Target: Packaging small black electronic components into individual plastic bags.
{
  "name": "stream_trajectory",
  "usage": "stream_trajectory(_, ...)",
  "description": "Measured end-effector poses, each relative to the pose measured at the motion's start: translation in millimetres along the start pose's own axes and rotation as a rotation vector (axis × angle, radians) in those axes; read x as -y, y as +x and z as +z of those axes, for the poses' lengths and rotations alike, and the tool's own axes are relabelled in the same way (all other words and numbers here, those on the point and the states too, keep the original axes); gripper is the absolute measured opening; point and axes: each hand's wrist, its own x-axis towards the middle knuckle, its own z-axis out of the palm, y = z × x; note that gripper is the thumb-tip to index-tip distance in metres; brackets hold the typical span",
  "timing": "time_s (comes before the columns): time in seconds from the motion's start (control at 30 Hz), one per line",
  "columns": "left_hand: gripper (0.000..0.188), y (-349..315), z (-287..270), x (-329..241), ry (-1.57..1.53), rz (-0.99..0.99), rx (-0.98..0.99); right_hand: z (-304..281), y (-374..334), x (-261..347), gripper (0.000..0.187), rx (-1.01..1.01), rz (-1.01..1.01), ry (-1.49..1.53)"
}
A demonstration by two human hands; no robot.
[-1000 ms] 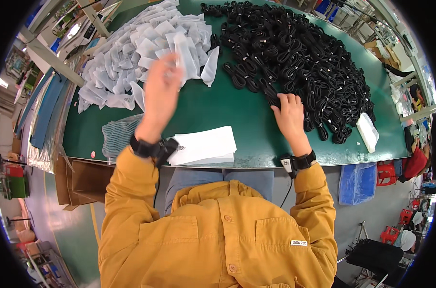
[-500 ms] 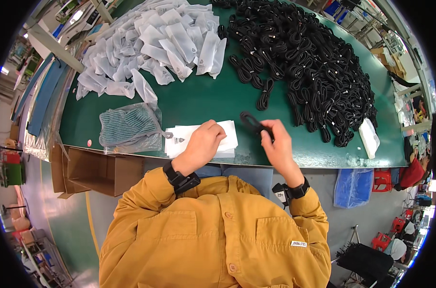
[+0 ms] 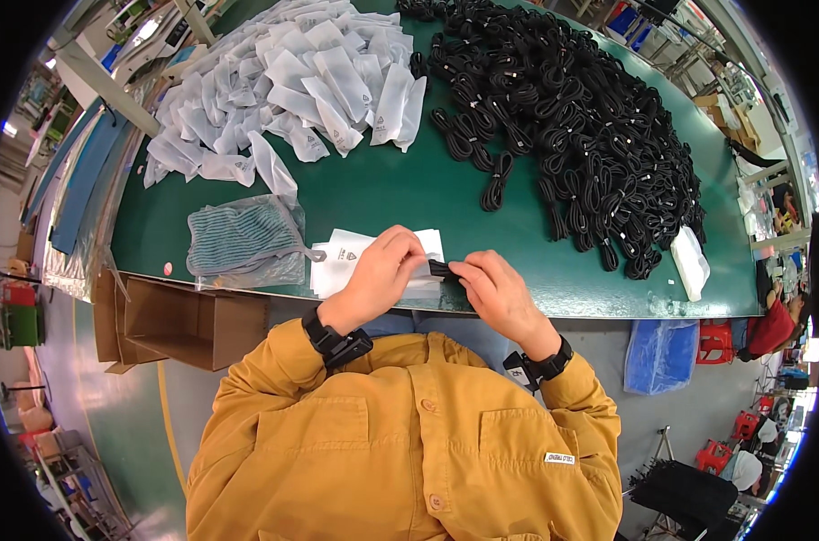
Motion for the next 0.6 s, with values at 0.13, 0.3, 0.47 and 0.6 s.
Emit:
stream_trajectory(0.13, 0.016, 8, -7, -10, 0.103, 0.281, 0.050, 6, 0, 11, 0.016, -0.026, 0.694, 0.620)
stream_trajectory(0.3, 0.019, 17, -8, -21, 0.201, 0.406, 0.030, 8, 9, 8, 0.019, -0.047, 0.664, 0.651)
stream_trajectory(0.47, 0.019, 29, -14, -22, 0.175, 0.304, -0.047, 7, 25, 4, 0.025, -0.086, 0.467, 0.596)
stream_trajectory(0.6, 0.012, 37, -24, -21, -0.003, 0.163, -0.066, -6, 40, 11, 0.035, -0.174, 0.158, 0.451)
